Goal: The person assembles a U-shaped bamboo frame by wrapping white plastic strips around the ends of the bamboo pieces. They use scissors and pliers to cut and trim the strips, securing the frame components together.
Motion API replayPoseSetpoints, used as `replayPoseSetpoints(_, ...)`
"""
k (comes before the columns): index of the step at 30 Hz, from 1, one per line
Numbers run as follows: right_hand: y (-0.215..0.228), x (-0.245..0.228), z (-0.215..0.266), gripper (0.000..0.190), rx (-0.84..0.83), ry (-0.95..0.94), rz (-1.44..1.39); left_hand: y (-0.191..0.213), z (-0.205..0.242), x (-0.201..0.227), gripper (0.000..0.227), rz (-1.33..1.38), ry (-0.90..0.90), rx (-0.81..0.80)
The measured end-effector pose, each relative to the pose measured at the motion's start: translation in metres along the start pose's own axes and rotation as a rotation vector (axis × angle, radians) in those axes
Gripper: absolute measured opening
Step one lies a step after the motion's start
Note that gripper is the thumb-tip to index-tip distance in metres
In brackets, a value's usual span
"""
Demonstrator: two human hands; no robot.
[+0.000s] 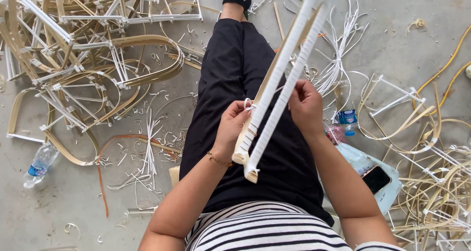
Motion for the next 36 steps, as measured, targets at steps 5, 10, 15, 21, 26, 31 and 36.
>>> replayPoseSetpoints(5,-0.006,0.034,0.014,0.004,0.009,-0.177,-0.395,-0.002,-0.003,-0.01,0.014,0.001,0.056,-0.002)
replayPoseSetpoints(10,0.013,0.006,0.006,0.007,0.253,-0.207,-0.898,-0.015,0.0,0.009,0.017,-0.113,-0.01,-0.035)
replayPoseSetpoints(15,-0.018,0.016,0.03,0.013,0.145,-0.457,-1.201,-0.016,-0.002,0.013,0.018,-0.304,-0.176,-0.028)
replayPoseSetpoints(21,-0.031,-0.007,0.004,0.011,-0.134,-0.367,-0.665,-0.039,0.011,0.031,0.017,-0.738,-0.287,0.09)
replayPoseSetpoints(26,-0.03,-0.042,-0.008,0.012,-0.118,0.041,0.228,-0.046,0.013,0.037,0.015,-0.826,-0.338,0.1)
replayPoseSetpoints(31,-0.029,-0.06,-0.01,0.016,-0.164,0.362,0.484,-0.045,0.012,0.037,0.013,-0.865,-0.352,0.098)
replayPoseSetpoints(36,-0.028,-0.077,-0.012,0.022,-0.233,0.544,0.606,-0.042,0.009,0.034,0.013,-0.862,-0.348,0.098)
Point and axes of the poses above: each hand's wrist, its own z-axis away from the middle knuckle, its own y-axis out of the back of the hand, x = y × z, the point moved 4 cm from there along -z, towards the middle knuckle, and after that the axes turned 6 degrees about -x, right-handed, at the moved point
